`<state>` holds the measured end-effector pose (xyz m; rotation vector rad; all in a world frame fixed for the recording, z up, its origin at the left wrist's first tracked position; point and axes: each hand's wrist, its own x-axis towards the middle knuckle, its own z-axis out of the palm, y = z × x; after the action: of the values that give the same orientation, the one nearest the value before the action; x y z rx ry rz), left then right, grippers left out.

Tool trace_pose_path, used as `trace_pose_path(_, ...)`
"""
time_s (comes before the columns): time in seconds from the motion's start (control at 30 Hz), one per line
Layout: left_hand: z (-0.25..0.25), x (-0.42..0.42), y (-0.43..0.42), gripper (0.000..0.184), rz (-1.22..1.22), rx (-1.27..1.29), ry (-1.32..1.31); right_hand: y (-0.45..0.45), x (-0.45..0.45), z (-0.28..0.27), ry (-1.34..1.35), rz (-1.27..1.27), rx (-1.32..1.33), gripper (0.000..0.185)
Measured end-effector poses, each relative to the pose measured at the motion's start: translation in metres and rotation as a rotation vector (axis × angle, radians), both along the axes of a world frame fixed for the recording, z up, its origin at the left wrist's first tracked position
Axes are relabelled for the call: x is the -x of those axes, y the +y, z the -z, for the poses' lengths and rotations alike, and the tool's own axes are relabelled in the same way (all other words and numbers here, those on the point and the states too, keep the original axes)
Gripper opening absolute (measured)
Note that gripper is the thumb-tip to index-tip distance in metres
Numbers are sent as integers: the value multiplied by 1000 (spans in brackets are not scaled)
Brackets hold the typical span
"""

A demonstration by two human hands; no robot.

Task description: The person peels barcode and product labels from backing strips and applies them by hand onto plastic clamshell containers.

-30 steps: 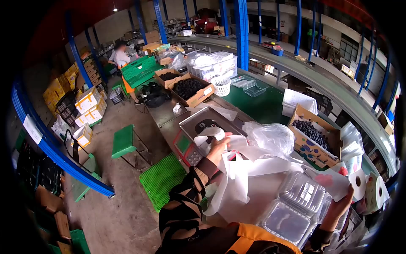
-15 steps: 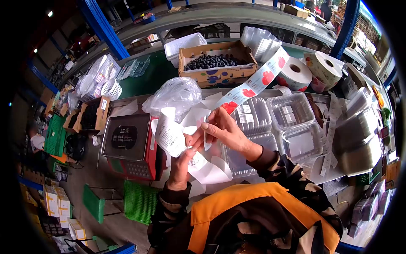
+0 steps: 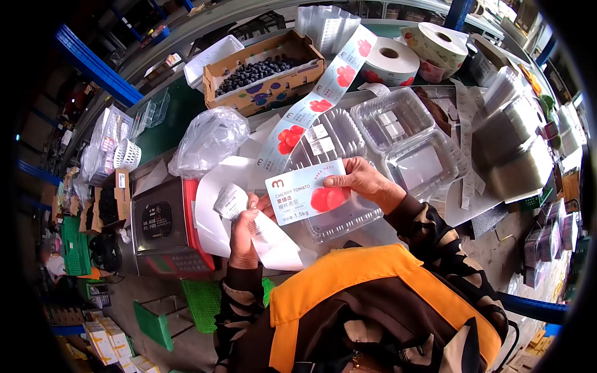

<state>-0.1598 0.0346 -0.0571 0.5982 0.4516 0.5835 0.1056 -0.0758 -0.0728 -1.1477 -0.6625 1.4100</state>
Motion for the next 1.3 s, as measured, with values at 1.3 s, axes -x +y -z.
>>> trace_pose_path(1.3, 123, -42, -43, 53, 349, -1867, 613, -45, -23, 80, -1246, 119, 255, 49)
